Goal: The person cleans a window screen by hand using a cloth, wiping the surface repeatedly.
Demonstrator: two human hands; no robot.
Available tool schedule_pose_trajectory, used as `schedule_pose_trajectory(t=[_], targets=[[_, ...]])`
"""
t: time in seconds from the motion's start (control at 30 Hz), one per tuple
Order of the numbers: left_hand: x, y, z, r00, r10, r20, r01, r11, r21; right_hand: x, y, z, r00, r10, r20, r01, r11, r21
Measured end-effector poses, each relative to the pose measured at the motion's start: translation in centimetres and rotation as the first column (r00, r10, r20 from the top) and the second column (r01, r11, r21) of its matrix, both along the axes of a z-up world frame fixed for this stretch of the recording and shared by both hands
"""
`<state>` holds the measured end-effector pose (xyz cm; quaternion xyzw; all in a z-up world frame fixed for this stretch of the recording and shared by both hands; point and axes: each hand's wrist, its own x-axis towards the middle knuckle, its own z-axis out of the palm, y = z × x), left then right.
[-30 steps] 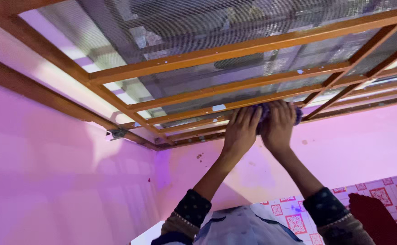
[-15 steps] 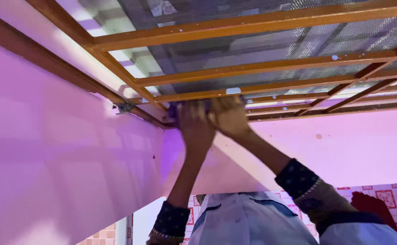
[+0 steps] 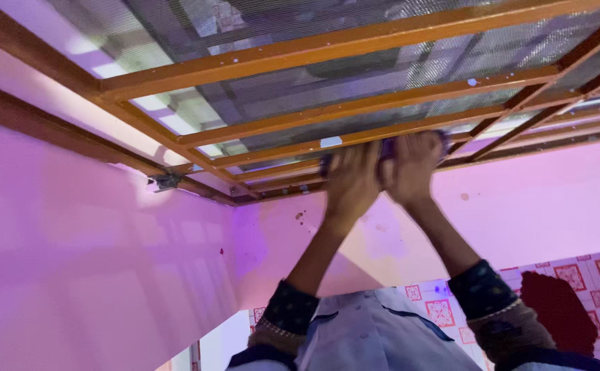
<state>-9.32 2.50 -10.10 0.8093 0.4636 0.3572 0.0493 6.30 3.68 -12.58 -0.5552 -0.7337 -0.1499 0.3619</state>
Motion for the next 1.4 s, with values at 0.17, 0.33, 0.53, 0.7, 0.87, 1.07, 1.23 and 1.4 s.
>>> schedule_pose_trajectory(t=[0.17, 0.33, 0.53, 0.7, 0.87, 1.07, 1.23, 1.4], targets=[[-11.9, -2.2, 0.8, 0.962, 0.266, -0.063, -0.252, 0.953, 0.170, -12.9, -0.1, 0.3, 0.973, 0.230, 0.027, -0.216, 0.941, -0.261], [-14.7, -3.5, 0.7, 0.906, 0.413, -0.096, -0.391, 0.902, 0.185, -16.2, -0.8, 2.4, 0.928, 0.336, 0.161, -0.355, 0.928, 0.109], [-6.8, -1.2, 0.3, 0.939, 0.323, -0.121, -0.308, 0.942, 0.130, -6.5, 0.6, 0.2, 0.919, 0.353, 0.178, -0.322, 0.929, -0.182], [3.8, 0.3, -0.2, 0.984, 0.106, -0.142, -0.095, 0.992, 0.080, 5.2, -0.8, 0.6, 0.972, 0.151, 0.180, -0.129, 0.984, -0.125], [3.4, -0.2, -0.3, 0.997, 0.023, -0.068, -0.012, 0.989, 0.149, 3.8, -1.5, 1.3, 0.998, 0.062, 0.026, -0.062, 0.998, -0.018], [-7.9, -2.3, 0.2, 0.978, 0.208, 0.031, -0.208, 0.935, 0.288, -8.7, -0.8, -0.1, 0.979, 0.199, 0.035, -0.190, 0.967, -0.171], [-14.9, -4.3, 0.8, 0.916, 0.396, -0.065, -0.384, 0.912, 0.147, -16.3, -0.7, 2.2, 0.920, 0.377, 0.105, -0.374, 0.926, -0.050], [-12.0, -2.8, 0.2, 0.892, 0.443, -0.087, -0.425, 0.890, 0.167, -12.1, 0.7, 2.9, 0.872, 0.473, 0.121, -0.463, 0.880, -0.102]])
